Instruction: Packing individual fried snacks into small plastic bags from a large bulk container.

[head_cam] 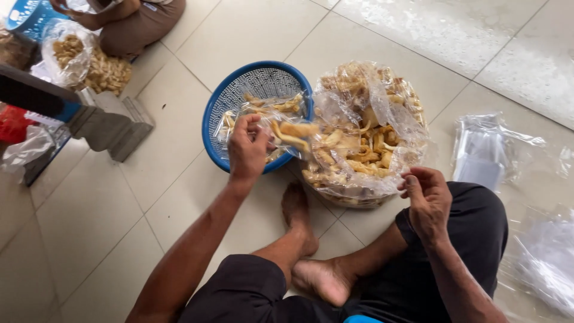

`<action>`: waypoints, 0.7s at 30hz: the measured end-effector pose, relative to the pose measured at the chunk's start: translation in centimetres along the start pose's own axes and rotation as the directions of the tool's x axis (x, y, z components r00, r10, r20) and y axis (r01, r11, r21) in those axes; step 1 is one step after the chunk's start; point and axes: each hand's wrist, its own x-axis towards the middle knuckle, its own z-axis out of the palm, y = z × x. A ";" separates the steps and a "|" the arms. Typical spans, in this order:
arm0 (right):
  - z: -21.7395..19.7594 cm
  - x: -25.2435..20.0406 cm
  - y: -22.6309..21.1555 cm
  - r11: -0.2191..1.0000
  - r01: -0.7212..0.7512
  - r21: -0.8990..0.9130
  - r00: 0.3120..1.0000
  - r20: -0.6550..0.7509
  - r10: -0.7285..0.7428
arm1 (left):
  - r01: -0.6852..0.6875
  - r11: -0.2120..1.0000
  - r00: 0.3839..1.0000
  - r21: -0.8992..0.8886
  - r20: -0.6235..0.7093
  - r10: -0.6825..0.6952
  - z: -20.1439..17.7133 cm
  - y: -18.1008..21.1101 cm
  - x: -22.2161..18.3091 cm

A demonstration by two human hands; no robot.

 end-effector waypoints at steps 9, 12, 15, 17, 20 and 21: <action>-2.1 -0.6 4.1 0.986 -0.106 -0.125 0.994 -0.034 0.102 | 0.287 0.868 0.806 -0.406 -0.387 -0.448 -3.0 -10.9 8.6; -2.1 -0.6 4.4 0.981 -0.123 -0.147 0.992 -0.037 0.119 | 0.254 0.798 0.734 -0.547 -0.429 -0.527 -3.1 -15.1 10.5; -1.8 -0.7 4.4 0.976 -0.139 -0.170 0.989 -0.065 0.130 | 0.511 0.758 0.848 0.406 -0.382 -0.368 -3.5 -22.0 11.5; -1.5 -0.7 3.3 0.974 -0.149 -0.173 0.987 -0.086 0.135 | 0.570 0.821 0.764 0.027 -0.385 -0.517 -2.4 -17.0 9.0; -1.2 -0.3 2.7 0.973 -0.171 -0.154 0.983 -0.094 0.158 | 0.481 0.740 0.676 -0.471 -0.338 -0.655 -1.3 -20.6 8.4; -1.2 -0.7 2.7 0.971 -0.190 -0.147 0.980 -0.080 0.180 | 0.392 0.711 0.662 -0.583 -0.358 -0.658 -1.2 -24.0 8.0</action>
